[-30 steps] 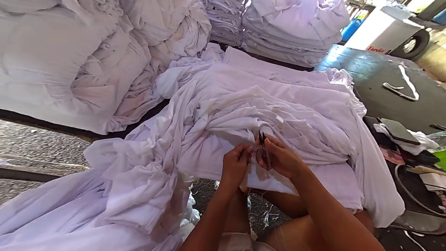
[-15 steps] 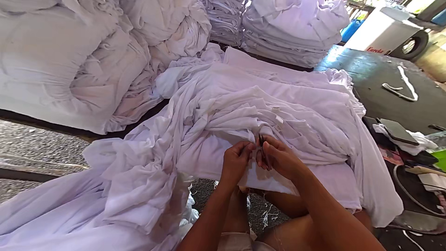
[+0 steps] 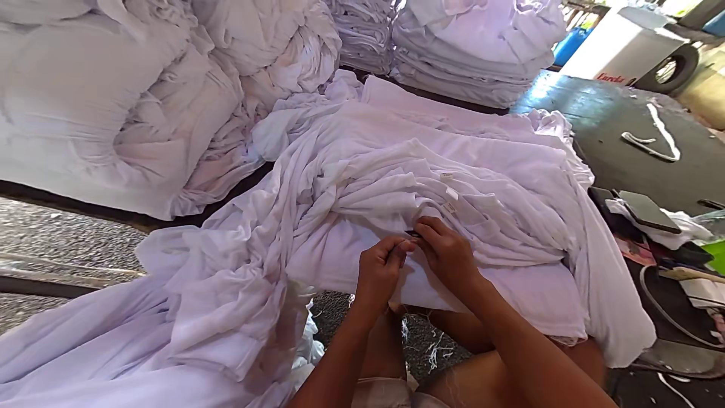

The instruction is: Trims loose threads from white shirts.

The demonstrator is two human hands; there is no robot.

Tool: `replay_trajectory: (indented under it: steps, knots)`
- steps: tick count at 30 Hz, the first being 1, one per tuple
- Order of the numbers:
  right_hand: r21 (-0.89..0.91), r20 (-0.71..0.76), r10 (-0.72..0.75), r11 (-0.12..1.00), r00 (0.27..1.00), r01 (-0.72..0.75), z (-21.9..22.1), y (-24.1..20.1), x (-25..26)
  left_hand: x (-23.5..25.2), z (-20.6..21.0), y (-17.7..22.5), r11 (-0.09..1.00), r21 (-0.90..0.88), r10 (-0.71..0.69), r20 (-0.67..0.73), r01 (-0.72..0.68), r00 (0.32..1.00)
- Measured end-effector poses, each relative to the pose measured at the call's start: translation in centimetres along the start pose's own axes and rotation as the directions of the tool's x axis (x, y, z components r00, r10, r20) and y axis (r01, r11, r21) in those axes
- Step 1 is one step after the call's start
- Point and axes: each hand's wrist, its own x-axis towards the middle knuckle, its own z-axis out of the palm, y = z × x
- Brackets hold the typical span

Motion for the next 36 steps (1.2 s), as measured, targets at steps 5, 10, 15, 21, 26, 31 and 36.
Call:
replay_trajectory:
  steps: [5, 10, 15, 21, 26, 31, 36]
  knots:
    - [0.228, 0.061, 0.188, 0.953, 0.980, -0.197, -1.3, 0.6, 0.3, -0.3, -1.0, 0.7, 0.997, 0.063, -0.059, 0.201, 0.047, 0.978]
    - [0.343, 0.044, 0.302, 0.891, 0.952, -0.298, -2.2, 1.3, 0.3, 0.0, -0.5, 0.5, 0.993, 0.116, -0.034, 0.012, 0.032, 0.999]
    - [0.495, 0.037, 0.394, 0.791, 0.918, -0.360, -2.4, 1.4, 0.7, -0.2, 0.4, 0.1, 0.976, 0.201, 0.068, 0.059, -0.079, 0.996]
    - [0.754, 0.158, 0.449, 0.520, 0.879, -0.401, -2.7, 0.9, 1.1, -1.3, 2.1, -1.2, 0.960, 0.233, 0.090, 0.265, -0.154, 0.960]
    - [0.733, 0.234, 0.429, 0.511, 0.872, -0.448, -3.1, 1.8, 0.4, -1.1, 1.3, -2.1, 0.938, 0.281, 0.144, 0.208, -0.201, 0.967]
    - [0.614, 0.361, 0.348, 0.609, 0.865, -0.501, -3.3, 2.2, -0.5, -0.2, -1.2, -2.8, 0.868, 0.450, 0.219, 0.029, -0.208, 0.975]
    - [0.476, 0.427, 0.330, 0.709, 0.841, -0.520, -1.9, 1.6, -0.3, -1.1, -1.2, -3.5, 0.770, 0.570, 0.244, 0.150, -0.285, 0.958]
